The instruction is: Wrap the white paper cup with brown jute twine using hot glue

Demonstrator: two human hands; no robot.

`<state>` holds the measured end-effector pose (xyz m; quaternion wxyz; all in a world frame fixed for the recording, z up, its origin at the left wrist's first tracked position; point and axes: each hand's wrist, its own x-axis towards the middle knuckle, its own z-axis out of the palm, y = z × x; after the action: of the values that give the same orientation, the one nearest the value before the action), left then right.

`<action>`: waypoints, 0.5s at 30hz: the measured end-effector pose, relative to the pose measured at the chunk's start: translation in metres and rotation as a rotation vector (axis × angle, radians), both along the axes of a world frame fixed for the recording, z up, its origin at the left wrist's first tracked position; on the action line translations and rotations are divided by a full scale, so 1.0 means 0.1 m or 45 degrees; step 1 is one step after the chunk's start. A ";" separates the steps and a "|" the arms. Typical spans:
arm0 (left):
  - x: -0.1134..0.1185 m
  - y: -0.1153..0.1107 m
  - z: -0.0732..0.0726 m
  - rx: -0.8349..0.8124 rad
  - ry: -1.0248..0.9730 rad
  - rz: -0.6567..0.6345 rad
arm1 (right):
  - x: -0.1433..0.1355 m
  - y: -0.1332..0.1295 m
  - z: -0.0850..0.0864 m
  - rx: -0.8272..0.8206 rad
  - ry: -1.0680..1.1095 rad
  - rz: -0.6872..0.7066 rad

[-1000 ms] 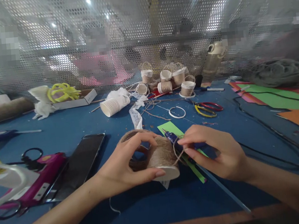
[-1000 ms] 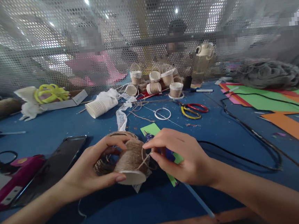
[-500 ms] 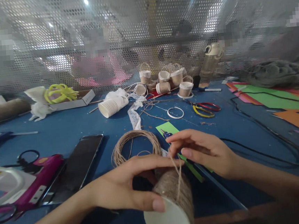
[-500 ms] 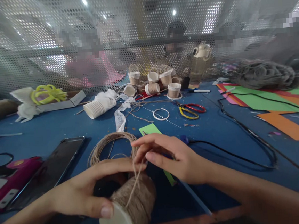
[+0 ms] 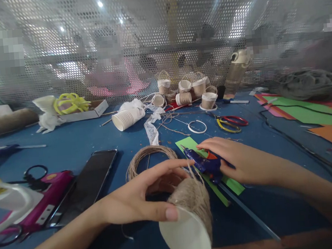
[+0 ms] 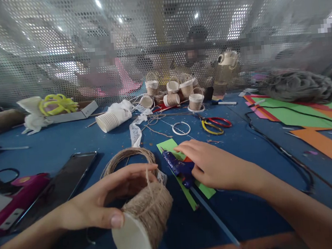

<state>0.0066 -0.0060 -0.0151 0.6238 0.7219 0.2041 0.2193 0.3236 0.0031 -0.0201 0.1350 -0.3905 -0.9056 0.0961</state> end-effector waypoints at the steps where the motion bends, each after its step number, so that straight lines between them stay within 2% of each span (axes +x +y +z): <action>1: -0.01 0.00 -0.01 -0.004 0.002 0.000 | 0.01 -0.01 0.01 -0.010 -0.029 -0.001; 7: -0.02 0.02 0.00 -0.046 0.028 -0.019 | -0.04 -0.06 0.07 -0.169 -0.128 -0.025; 15: -0.01 -0.02 -0.01 -0.242 0.006 -0.006 | -0.07 -0.05 0.06 -0.035 -0.124 -0.202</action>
<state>0.0055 -0.0083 -0.0166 0.6894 0.6606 0.2236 0.1958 0.3169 -0.0020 -0.0136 0.0927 -0.4669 -0.8759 0.0785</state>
